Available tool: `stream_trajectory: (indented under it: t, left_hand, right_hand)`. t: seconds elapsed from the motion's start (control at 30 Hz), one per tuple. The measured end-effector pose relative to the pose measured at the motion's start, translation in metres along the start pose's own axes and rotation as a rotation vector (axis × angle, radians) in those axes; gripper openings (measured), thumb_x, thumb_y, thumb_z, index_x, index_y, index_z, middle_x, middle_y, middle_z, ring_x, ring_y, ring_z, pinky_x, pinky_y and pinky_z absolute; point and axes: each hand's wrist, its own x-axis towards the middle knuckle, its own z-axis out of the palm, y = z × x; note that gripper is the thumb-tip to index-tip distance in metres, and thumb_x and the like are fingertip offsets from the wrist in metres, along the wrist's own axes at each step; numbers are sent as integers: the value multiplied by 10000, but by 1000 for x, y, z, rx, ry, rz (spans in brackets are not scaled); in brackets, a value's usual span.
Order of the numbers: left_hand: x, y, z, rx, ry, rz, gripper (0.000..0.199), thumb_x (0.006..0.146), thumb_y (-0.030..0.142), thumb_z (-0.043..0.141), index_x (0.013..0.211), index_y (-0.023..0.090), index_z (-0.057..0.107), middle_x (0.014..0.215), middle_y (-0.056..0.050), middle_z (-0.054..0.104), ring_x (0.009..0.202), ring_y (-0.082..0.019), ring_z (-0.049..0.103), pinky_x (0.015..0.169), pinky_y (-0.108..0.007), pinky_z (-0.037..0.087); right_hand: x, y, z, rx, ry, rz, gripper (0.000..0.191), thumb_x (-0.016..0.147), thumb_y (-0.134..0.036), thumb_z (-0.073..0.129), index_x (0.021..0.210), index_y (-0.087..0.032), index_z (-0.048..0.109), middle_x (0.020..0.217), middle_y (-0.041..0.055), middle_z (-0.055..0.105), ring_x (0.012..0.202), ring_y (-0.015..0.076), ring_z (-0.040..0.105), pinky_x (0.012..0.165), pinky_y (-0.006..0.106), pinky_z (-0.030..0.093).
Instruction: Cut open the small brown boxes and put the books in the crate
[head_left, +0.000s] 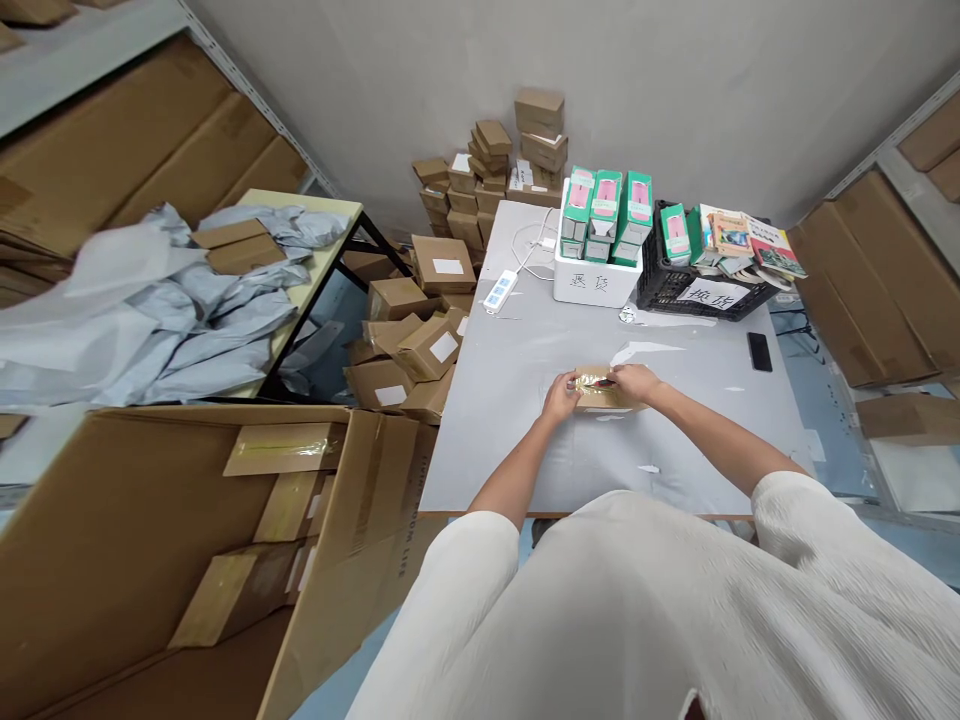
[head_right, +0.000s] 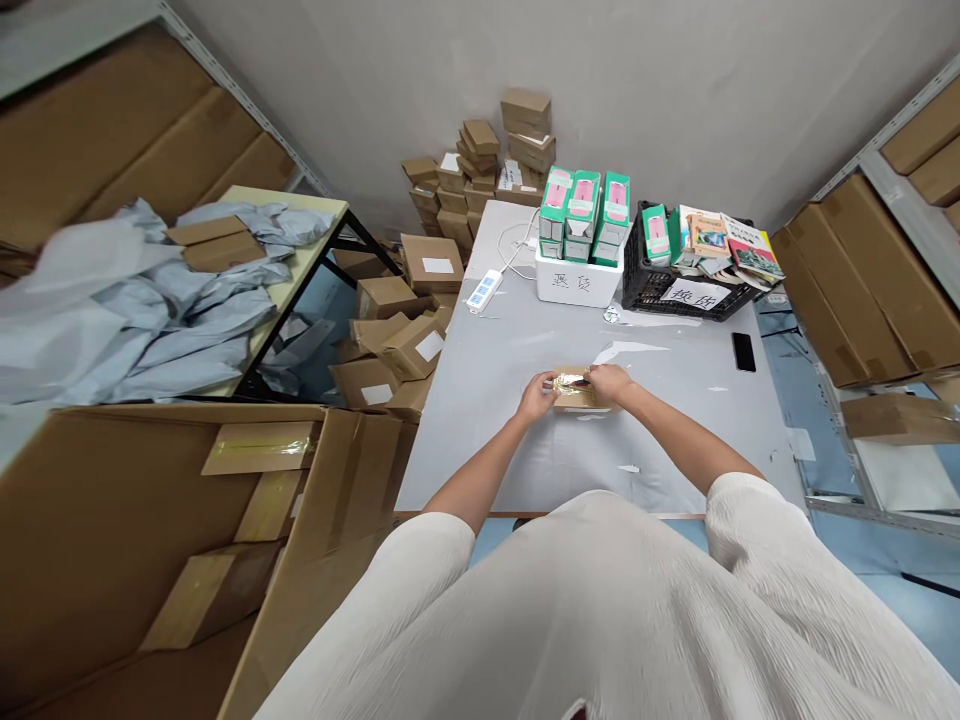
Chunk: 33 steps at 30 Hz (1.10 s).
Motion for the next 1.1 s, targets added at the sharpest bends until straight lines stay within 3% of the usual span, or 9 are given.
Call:
stream_trajectory:
  t: [0.4,0.8,1.1]
  left_hand:
    - [-5,9,-2,43,-26,-27,479,875,135,699,1344,229,686,1368,-104,672,1098,-221,732,1041,-402,622]
    - [-5,13,-1,154,-23,-34,470,904,137,696,1364,229,676,1384,-112,666,1132,-240,735,1067,-408,604]
    - [-7,25,0,362,-4,-8,471,896,159,692,1351,278,683,1386,-121,675,1359,-367,594,1201,-558,481]
  right_hand:
    - [-14,4,0,19,-6,14,413,1100,-267,438,1380,-232,740,1363,157,738,1164,287,721,869,334,506]
    - [-37,41,16,23,-34,85,438,1087,-223,457,1418,-243,743,1344,155,731,1174,294,714,874,339,495]
    - [-54,65,25,1,-47,136,385,1063,-194,494,1309,-188,790,1336,205,734,1157,329,730,858,359,510]
